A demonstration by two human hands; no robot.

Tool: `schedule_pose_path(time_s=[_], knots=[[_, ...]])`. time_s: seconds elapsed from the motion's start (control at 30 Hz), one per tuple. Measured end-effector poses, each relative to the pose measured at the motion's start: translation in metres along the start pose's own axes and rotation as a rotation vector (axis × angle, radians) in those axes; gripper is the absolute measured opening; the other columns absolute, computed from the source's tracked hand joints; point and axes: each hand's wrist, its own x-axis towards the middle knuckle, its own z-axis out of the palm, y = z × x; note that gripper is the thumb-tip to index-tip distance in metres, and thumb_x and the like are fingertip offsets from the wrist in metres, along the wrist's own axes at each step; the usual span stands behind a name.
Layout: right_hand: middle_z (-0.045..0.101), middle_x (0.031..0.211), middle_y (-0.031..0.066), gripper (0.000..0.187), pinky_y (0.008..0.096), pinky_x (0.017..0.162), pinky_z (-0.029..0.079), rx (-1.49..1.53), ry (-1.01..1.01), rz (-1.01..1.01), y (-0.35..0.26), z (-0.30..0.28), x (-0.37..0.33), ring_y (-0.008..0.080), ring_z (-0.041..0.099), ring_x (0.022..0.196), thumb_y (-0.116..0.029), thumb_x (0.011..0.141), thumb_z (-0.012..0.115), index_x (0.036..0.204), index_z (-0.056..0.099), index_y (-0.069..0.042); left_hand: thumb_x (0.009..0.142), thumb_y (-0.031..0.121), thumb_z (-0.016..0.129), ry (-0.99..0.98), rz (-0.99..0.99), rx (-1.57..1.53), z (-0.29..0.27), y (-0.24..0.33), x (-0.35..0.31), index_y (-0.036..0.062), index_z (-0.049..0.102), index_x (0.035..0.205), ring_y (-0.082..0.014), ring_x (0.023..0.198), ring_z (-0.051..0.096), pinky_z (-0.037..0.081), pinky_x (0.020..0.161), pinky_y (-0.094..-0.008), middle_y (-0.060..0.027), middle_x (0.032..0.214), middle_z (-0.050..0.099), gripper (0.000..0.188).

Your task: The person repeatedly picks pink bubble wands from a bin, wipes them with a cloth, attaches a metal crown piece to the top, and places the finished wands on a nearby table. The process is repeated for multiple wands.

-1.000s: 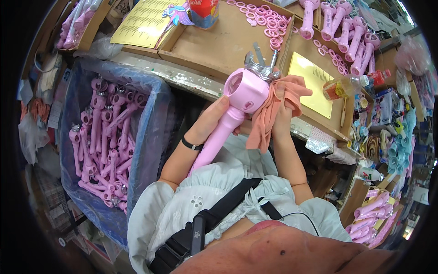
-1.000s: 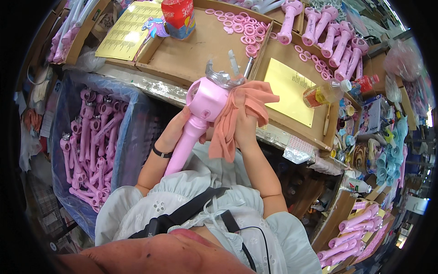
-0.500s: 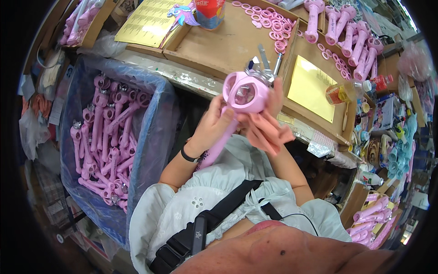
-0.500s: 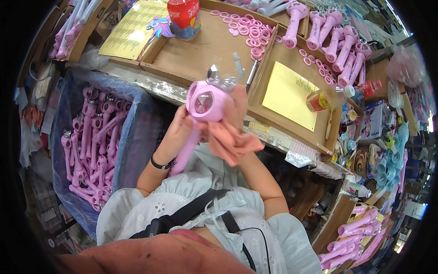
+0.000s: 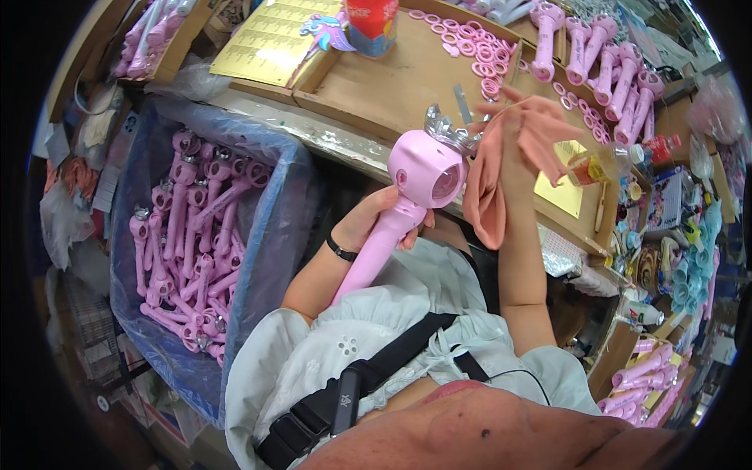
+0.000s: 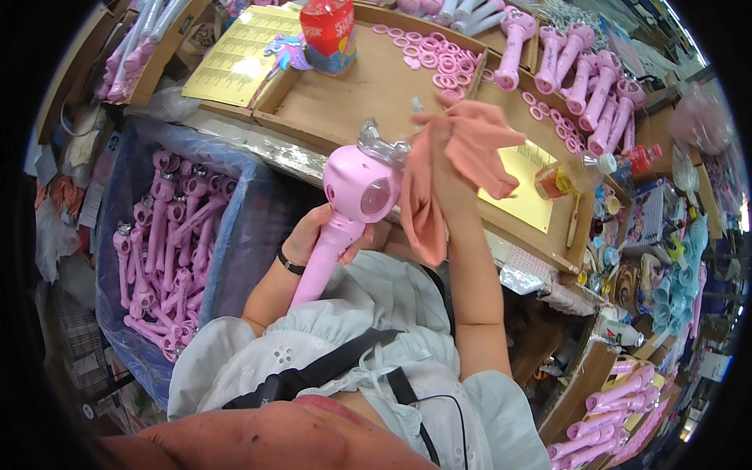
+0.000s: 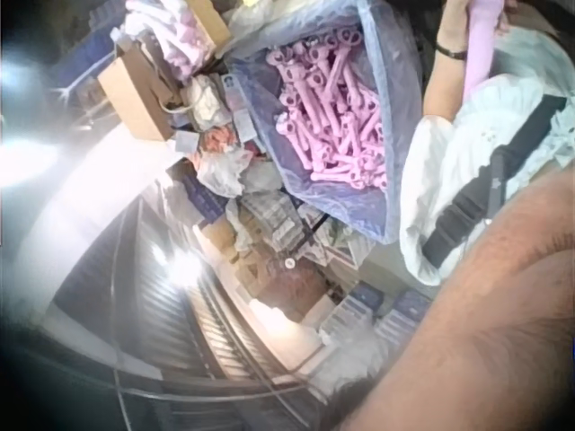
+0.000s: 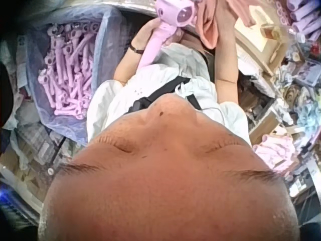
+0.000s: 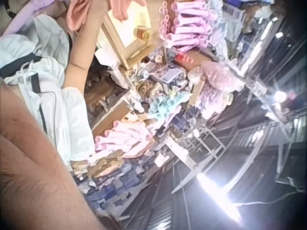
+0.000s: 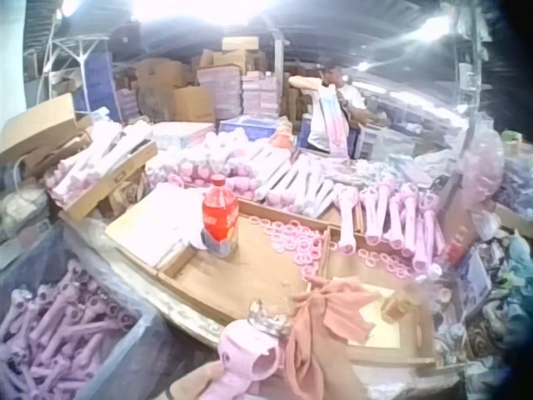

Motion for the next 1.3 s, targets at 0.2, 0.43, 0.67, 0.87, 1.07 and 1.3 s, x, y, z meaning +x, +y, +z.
schedule_pose_path(time_s=[0.2,0.43,0.67,0.87,1.07,1.3], knots=[[0.06,0.091,0.0141,0.037,0.0274,0.076,0.046,-0.016,0.173,-0.307,-0.017,0.016,0.007,0.0176,0.059,0.08,-0.033,0.094,0.05,0.109,0.045,0.0,0.082,0.045,0.057,0.03,0.121,-0.07,-0.008,0.006,-0.009,-0.0037,0.046,0.117,-0.0223,0.05,0.06,0.048,0.041,-0.0279,-0.02,0.089,0.06,0.06],[0.056,0.109,0.0129,0.014,0.0381,0.093,0.04,-0.951,0.022,-0.871,0.005,0.047,0.003,0.0255,0.052,0.104,-0.016,0.079,0.061,0.089,0.063,-0.005,0.085,0.046,0.055,0.103,0.111,-0.134,-0.009,0.004,-0.003,0.0006,0.043,0.122,-0.0199,0.048,0.057,0.047,0.039,-0.0278,-0.018,0.087,0.06,0.06],[0.058,0.097,0.0122,0.02,0.027,0.074,0.046,-0.208,0.138,-0.427,0.016,0.008,0.052,0.0188,0.058,0.084,-0.008,0.082,0.055,0.099,0.051,0.002,0.088,0.048,0.05,-0.097,0.19,-0.186,-0.026,0.004,-0.003,-0.0043,0.04,0.123,-0.02,0.044,0.055,0.042,0.033,-0.025,-0.0261,0.093,0.058,0.064],[0.053,0.105,0.0064,0.019,0.0223,0.076,0.043,-0.434,0.232,-0.42,0.033,0.017,0.051,0.0124,0.053,0.09,-0.011,0.082,0.062,0.097,0.061,0.002,0.088,0.049,0.049,-0.157,0.191,-0.297,-0.03,-0.001,-0.001,0.0,0.036,0.128,-0.0211,0.041,0.052,0.041,0.032,-0.0256,-0.0276,0.094,0.057,0.064],[0.06,0.091,0.0049,0.024,0.0253,0.071,0.047,-0.508,-0.219,0.203,0.055,0.016,0.046,0.0121,0.057,0.087,-0.016,0.082,0.064,0.101,0.056,-0.003,0.088,0.049,0.049,-0.239,0.173,-0.489,-0.034,-0.001,-0.005,0.0037,0.024,0.136,-0.0231,0.041,0.053,0.041,0.032,-0.0268,-0.029,0.1,0.053,0.07],[0.063,0.095,0.0157,0.023,0.0383,0.083,0.045,-1.075,-0.089,-0.431,0.042,-0.008,-0.003,0.0322,0.057,0.094,-0.006,0.076,0.064,0.098,0.059,0.0,0.087,0.054,0.048,-0.239,0.106,-0.598,-0.034,-0.004,-0.005,-0.0039,0.024,0.134,-0.0206,0.041,0.052,0.041,0.033,-0.0255,-0.0252,0.094,0.055,0.078]])
